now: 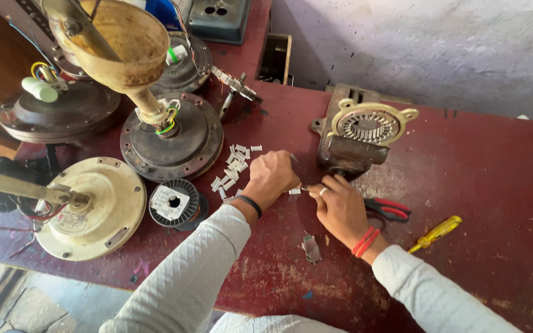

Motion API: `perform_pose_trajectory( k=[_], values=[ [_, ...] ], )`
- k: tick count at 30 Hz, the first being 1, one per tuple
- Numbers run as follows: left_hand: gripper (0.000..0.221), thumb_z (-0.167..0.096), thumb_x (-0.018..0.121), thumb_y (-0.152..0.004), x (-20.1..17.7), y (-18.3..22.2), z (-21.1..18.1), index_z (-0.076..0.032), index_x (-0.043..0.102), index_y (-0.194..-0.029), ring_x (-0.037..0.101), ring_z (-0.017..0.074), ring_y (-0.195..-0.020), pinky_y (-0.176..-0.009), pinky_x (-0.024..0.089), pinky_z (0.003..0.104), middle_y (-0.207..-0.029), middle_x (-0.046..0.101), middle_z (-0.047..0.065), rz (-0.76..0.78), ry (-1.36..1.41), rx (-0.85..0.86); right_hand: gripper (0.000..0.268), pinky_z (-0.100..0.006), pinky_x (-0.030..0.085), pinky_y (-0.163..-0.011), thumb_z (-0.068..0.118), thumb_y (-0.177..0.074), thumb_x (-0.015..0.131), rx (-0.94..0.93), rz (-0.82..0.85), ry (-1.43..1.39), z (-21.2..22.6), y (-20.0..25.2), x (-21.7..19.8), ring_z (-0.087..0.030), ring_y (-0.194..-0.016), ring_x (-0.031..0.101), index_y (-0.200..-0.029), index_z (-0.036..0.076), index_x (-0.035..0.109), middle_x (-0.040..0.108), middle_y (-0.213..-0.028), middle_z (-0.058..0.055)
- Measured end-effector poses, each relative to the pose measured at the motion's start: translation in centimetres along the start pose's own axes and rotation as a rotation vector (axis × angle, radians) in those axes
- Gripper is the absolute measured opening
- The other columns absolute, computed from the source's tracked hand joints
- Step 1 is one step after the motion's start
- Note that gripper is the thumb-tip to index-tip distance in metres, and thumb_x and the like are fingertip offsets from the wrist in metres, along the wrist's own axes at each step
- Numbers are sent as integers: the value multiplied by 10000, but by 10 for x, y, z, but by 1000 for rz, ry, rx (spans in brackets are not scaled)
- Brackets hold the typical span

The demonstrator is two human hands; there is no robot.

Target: The person uses a yellow screwdriver to adjust a motor component clamped in a bench vise. They then cut small white plastic pieces with scissors and insert them into slots on the motor component, pressing them into place.

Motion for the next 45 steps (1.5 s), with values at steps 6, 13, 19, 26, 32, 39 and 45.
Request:
perform_pose_trajectory(
  k=[6, 13, 19, 26, 32, 39, 45],
  values=[
    [407, -312, 858, -701, -2, -3, -3, -105, 791, -1045, 739, 313, -1002, -843, 593, 395, -1034, 760, 153, 14, -27, -24, 147, -428, 537, -716, 6, -786, 672, -66, 22, 7, -3, -7, 2, -289, -863, 625, -898, 59, 751, 643, -840, -71],
    [299, -232, 792, -714, 3, -6, -4, -85, 806, -974, 752, 317, -961, -815, 601, 389, -988, 768, 166, -14, -6, -23, 228, -427, 542, -723, -5, -664, 658, -124, 131, 64, -1, -12, 7, -288, -886, 628, -879, 18, 730, 653, -858, -77],
    [224, -206, 751, -752, 8, -6, -5, -71, 775, -929, 757, 324, -932, -783, 611, 393, -958, 759, 178, -68, -9, -5, 228, -410, 545, -712, -15, -665, 641, -96, 181, 101, -3, -11, 13, -262, -881, 632, -876, 21, 719, 652, -858, -63],
    [214, -229, 742, -808, 16, -2, -3, -67, 784, -942, 756, 347, -951, -799, 606, 410, -976, 764, 188, -142, -20, 94, 186, -419, 542, -676, 3, -659, 662, -92, 156, 90, 18, 16, 15, -269, -902, 633, -834, 42, 709, 641, -846, -52],
    [444, -383, 868, -705, 9, 7, 20, -139, 706, -1040, 725, 325, -871, -770, 562, 433, -886, 747, 135, 23, 154, 209, 171, -417, 540, -685, 12, -715, 674, -46, 72, 46, 24, 15, 8, -270, -884, 626, -872, 54, 727, 635, -846, -57],
    [451, -436, 903, -661, 11, 23, 23, -94, 744, -908, 725, 312, -910, -795, 565, 420, -918, 755, 117, -7, 31, 71, 156, -416, 549, -692, 11, -748, 666, -36, 89, 55, 24, 16, 9, -270, -876, 627, -873, 55, 748, 643, -841, -65],
    [261, -227, 768, -750, 14, 29, 5, -79, 760, -965, 725, 356, -979, -832, 584, 431, -1004, 750, 180, -83, -7, 23, 236, -406, 557, -700, -8, -696, 646, -83, 99, 94, 25, 18, 14, -269, -916, 642, -900, 29, 759, 674, -870, -65]
  ],
)
Point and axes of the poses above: each hand's wrist, its own y-axis away from the middle knuckle, its own x-axis out of the palm, z = x × y, the point moved 4 cm from there along -y, towards the middle knuckle
